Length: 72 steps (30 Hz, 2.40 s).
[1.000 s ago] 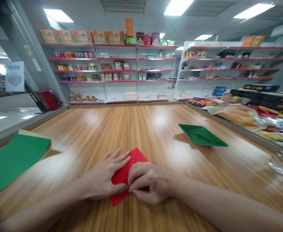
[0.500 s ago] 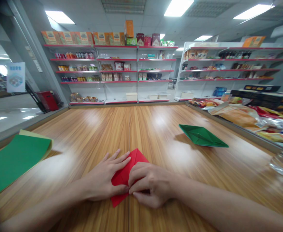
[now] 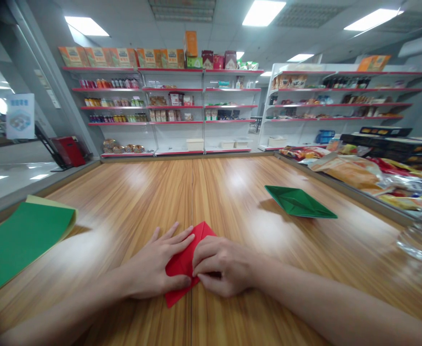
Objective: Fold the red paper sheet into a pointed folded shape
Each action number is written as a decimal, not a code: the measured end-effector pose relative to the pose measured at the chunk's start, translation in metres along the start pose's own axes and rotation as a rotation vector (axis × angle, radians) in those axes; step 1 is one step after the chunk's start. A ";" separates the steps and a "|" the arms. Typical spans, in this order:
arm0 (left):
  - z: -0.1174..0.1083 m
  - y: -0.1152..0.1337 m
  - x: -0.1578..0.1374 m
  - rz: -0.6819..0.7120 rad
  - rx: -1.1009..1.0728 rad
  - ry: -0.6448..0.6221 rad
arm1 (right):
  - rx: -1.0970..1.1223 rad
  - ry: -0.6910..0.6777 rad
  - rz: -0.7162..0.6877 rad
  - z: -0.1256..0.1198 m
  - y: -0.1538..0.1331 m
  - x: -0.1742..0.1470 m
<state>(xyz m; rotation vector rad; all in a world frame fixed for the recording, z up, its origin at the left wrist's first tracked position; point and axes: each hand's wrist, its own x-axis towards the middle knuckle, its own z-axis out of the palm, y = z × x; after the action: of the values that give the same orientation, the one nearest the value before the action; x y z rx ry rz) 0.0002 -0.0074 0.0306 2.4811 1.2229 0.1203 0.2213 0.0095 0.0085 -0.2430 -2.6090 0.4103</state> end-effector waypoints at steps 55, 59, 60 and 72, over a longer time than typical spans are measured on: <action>0.022 0.009 -0.001 0.105 0.058 0.149 | -0.119 0.285 0.567 0.003 0.016 0.008; 0.023 0.009 0.000 0.098 0.078 0.154 | -0.037 0.300 0.607 0.003 0.013 0.006; 0.023 0.008 0.001 0.087 0.085 0.160 | -0.016 0.296 0.615 0.002 0.011 0.006; 0.013 -0.007 0.008 0.032 0.116 0.246 | 0.100 0.232 0.613 0.003 0.007 0.005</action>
<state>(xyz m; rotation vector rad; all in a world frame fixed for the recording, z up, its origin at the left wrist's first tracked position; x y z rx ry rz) 0.0033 -0.0011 0.0158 2.6485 1.3205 0.3838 0.2167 0.0165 0.0058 -1.0012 -2.2356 0.6684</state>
